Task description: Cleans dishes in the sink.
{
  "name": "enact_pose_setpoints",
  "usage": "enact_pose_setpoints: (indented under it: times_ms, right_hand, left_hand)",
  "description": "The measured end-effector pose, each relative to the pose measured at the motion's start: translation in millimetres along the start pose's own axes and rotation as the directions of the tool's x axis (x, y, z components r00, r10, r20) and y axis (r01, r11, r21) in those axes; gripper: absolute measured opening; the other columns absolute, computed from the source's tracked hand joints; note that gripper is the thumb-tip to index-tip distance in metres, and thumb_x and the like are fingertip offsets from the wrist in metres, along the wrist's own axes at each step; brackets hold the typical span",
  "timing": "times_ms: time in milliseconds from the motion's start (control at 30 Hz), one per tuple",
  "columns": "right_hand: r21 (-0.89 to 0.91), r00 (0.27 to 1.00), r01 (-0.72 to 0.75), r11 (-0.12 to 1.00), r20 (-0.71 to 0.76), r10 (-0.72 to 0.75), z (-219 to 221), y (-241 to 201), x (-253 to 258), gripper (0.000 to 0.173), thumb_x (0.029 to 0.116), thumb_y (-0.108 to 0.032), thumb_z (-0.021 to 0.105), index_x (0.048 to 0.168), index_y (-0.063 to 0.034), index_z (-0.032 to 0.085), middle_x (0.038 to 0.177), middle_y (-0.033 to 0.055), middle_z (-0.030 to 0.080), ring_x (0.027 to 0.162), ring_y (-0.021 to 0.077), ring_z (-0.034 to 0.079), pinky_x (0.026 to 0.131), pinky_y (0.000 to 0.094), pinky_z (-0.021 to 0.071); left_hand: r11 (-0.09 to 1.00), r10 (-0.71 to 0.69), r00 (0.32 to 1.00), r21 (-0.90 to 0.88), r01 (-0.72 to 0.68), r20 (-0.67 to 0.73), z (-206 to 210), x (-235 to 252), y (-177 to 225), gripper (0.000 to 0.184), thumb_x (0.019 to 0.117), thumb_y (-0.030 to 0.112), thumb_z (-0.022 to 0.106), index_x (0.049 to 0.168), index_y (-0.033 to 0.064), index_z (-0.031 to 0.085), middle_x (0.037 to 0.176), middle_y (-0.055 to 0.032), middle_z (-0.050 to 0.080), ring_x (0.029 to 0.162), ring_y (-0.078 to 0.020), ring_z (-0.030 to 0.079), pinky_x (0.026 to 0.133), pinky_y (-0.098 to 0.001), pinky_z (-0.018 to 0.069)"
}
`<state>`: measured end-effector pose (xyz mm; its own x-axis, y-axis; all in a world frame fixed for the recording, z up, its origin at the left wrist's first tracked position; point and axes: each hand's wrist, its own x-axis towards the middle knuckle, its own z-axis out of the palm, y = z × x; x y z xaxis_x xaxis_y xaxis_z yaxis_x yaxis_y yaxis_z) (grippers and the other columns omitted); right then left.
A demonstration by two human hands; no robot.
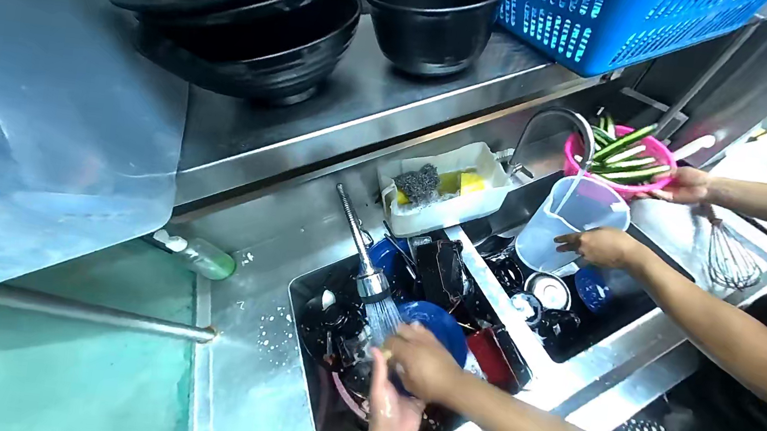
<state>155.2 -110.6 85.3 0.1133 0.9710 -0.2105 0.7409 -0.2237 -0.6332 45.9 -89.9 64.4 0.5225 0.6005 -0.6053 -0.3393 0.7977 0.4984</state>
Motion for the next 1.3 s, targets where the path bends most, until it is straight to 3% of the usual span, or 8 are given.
enact_pose_setpoints:
  times_ms: [167, 367, 633, 800, 933, 1100, 1200, 1300]
  right_hand:
    - [-0.163, 0.967, -0.25, 0.955, -0.093, 0.237, -6, 52, 8, 0.036, 0.0982, -0.021, 0.055, 0.132, -0.0145, 0.063, 0.137, 0.0231, 0.055, 0.13, 0.0437, 0.051, 0.108, 0.0619, 0.0428]
    - [0.011, 0.996, -0.09, 0.996, 0.014, 0.09, 18, -2, -4, 0.036, 0.0963, -0.031, 0.061, 0.128, -0.014, 0.065, 0.14, 0.0198, 0.056, 0.132, 0.0428, 0.049, 0.108, 0.0646, 0.0401]
    - [-0.104, 0.956, -0.239, 0.965, -0.202, 0.215, 14, 54, 26, 0.04, 0.1039, -0.019, 0.044, 0.14, -0.0049, 0.055, 0.164, 0.012, 0.037, 0.156, 0.0317, 0.026, 0.126, 0.0563, 0.0222]
    - [-0.003, 0.999, -0.037, 0.999, 0.011, 0.037, 32, -5, -6, 0.049, 0.0982, -0.022, 0.055, 0.144, -0.0044, 0.051, 0.159, 0.0165, 0.043, 0.153, 0.0323, 0.032, 0.128, 0.0588, 0.0111]
    - [-0.125, 0.999, -0.036, 0.992, 0.0, 0.037, 6, 6, 39, 0.057, 0.1035, -0.022, 0.049, 0.157, -0.0045, 0.039, 0.167, 0.0154, 0.03, 0.159, 0.0316, 0.014, 0.128, 0.0596, 0.0041]
    - [0.096, 0.911, -0.34, 0.936, -0.212, 0.352, -25, 34, 34, 0.043, 0.1026, -0.038, 0.059, 0.131, -0.0069, 0.058, 0.13, 0.0131, 0.065, 0.12, 0.0312, 0.064, 0.102, 0.054, 0.0519]
    - [0.691, 0.845, -0.392, 0.607, 0.01, 0.534, -9, 24, 11, 0.055, 0.09, -0.023, 0.073, 0.139, -0.0089, 0.052, 0.119, 0.0167, 0.067, 0.107, 0.0282, 0.069, 0.092, 0.0508, 0.058]
    - [0.721, 0.842, -0.343, 0.602, -0.048, 0.537, -4, 12, -7, 0.054, 0.0922, -0.015, 0.064, 0.144, -0.0113, 0.048, 0.124, 0.0138, 0.067, 0.111, 0.0231, 0.068, 0.095, 0.0476, 0.0576]
  left_hand:
    - [0.999, 0.05, 0.998, -0.011, -0.051, -0.047, -22, 3, -10, 0.047, 0.1113, 0.034, 0.04, 0.156, 0.0211, 0.032, 0.133, -0.0231, 0.061, 0.111, -0.0419, 0.067, 0.083, -0.0619, 0.0587]
    - [0.992, 0.112, 0.993, 0.057, -0.113, 0.024, -14, 12, 5, 0.07, 0.1043, 0.066, 0.022, 0.137, 0.013, 0.054, 0.117, -0.0124, 0.07, 0.105, -0.0244, 0.069, 0.086, -0.0477, 0.0599]
    - [0.992, 0.128, 0.989, -0.005, -0.129, -0.069, -25, 3, 6, 0.048, 0.1108, 0.031, 0.041, 0.157, 0.0238, 0.03, 0.134, -0.0206, 0.06, 0.113, -0.0385, 0.066, 0.084, -0.0599, 0.0586]
    - [0.99, 0.107, 0.994, -0.093, -0.107, -0.007, -16, 14, 22, 0.061, 0.1077, 0.057, 0.027, 0.128, 0.0095, 0.059, 0.109, -0.0137, 0.072, 0.098, -0.0261, 0.072, 0.081, -0.0489, 0.0612]
    - [0.998, 0.012, 0.999, -0.063, -0.014, -0.032, -6, 8, 3, 0.046, 0.1106, 0.043, 0.036, 0.142, 0.0119, 0.047, 0.124, -0.0169, 0.065, 0.11, -0.0315, 0.067, 0.089, -0.0551, 0.0576]
    - [0.985, 0.081, 0.964, -0.129, -0.117, -0.254, -25, 25, 11, 0.034, 0.1072, 0.015, 0.047, 0.14, 0.0074, 0.046, 0.123, -0.0204, 0.064, 0.109, -0.0329, 0.067, 0.09, -0.0555, 0.0573]
    - [0.995, 0.042, 0.969, -0.073, -0.061, -0.243, -30, 43, -1, 0.039, 0.1094, 0.033, 0.045, 0.137, 0.0068, 0.053, 0.119, -0.0166, 0.067, 0.107, -0.0276, 0.067, 0.089, -0.0494, 0.0583]
    - [0.981, 0.0, 0.961, 0.187, 0.054, -0.277, -17, 60, -16, 0.046, 0.1068, 0.046, 0.048, 0.132, 0.0089, 0.056, 0.109, -0.015, 0.067, 0.093, -0.0261, 0.067, 0.075, -0.0466, 0.0576]
